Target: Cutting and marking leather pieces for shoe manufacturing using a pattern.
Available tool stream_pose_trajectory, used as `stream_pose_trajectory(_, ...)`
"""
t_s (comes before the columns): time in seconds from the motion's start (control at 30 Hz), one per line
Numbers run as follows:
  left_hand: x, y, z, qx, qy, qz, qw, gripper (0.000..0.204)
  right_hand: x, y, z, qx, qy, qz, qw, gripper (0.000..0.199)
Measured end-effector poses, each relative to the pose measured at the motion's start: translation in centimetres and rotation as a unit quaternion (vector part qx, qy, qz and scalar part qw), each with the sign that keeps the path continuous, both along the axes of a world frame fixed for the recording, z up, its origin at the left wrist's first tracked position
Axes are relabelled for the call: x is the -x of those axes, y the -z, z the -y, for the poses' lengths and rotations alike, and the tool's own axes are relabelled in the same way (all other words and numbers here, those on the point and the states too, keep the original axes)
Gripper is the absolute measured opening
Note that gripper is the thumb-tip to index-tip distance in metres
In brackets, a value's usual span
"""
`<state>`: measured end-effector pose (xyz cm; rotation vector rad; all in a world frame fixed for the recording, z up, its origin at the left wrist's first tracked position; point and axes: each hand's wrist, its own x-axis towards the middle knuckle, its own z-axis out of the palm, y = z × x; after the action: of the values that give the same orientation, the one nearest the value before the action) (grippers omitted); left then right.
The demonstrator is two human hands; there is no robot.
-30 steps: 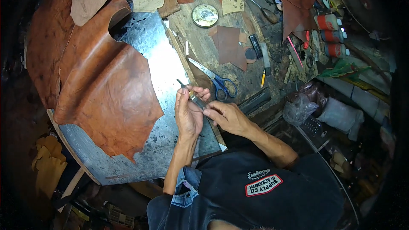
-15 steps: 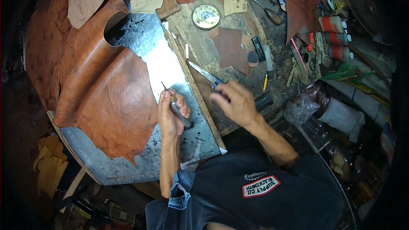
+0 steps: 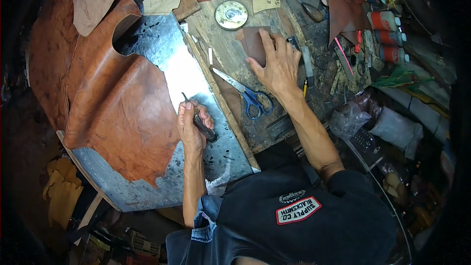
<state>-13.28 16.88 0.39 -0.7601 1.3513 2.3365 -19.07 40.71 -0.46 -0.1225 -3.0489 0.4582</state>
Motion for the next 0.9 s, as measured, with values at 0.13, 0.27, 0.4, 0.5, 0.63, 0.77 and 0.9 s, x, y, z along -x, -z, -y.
stream_pose_trajectory(0.13, -0.1, 0.3, 0.1, -0.016, 0.002, -0.020, 1.000, 0.022, -0.1, 0.2, -0.2, 0.018, -0.005, -0.021, 1.000, 0.071)
stream_pose_trajectory(0.27, -0.1, 0.5, 0.1, 0.001, 0.001, -0.009, 1.000, 0.022, 0.4, 0.2, -1.3, 0.046, 0.027, 0.001, 0.999, 0.072)
stream_pose_trajectory(0.4, -0.1, 0.5, 0.1, 0.001, 0.002, -0.014, 1.000, 0.022, 0.7, 0.0, -3.1, 0.207, 0.053, -0.030, 0.976, 0.072)
stream_pose_trajectory(0.5, -0.2, 0.6, 0.2, -0.004, 0.002, -0.014, 1.000, 0.022, 1.3, -1.0, -5.1, 0.459, 0.134, -0.024, 0.878, 0.063)
stream_pose_trajectory(0.63, -0.2, 0.6, 0.2, -0.002, 0.002, -0.018, 1.000, 0.022, 2.9, -3.5, -9.2, 0.559, 0.172, -0.145, 0.798, 0.062)
stream_pose_trajectory(0.77, -0.1, 0.7, 0.3, -0.003, 0.008, -0.016, 1.000, 0.022, 4.2, -5.9, -12.1, 0.527, 0.160, -0.199, 0.811, 0.061)
stream_pose_trajectory(0.9, -0.1, 0.6, 0.3, -0.011, 0.004, -0.027, 1.000, 0.023, 4.4, -7.1, -11.3, 0.553, 0.153, -0.207, 0.792, 0.059)
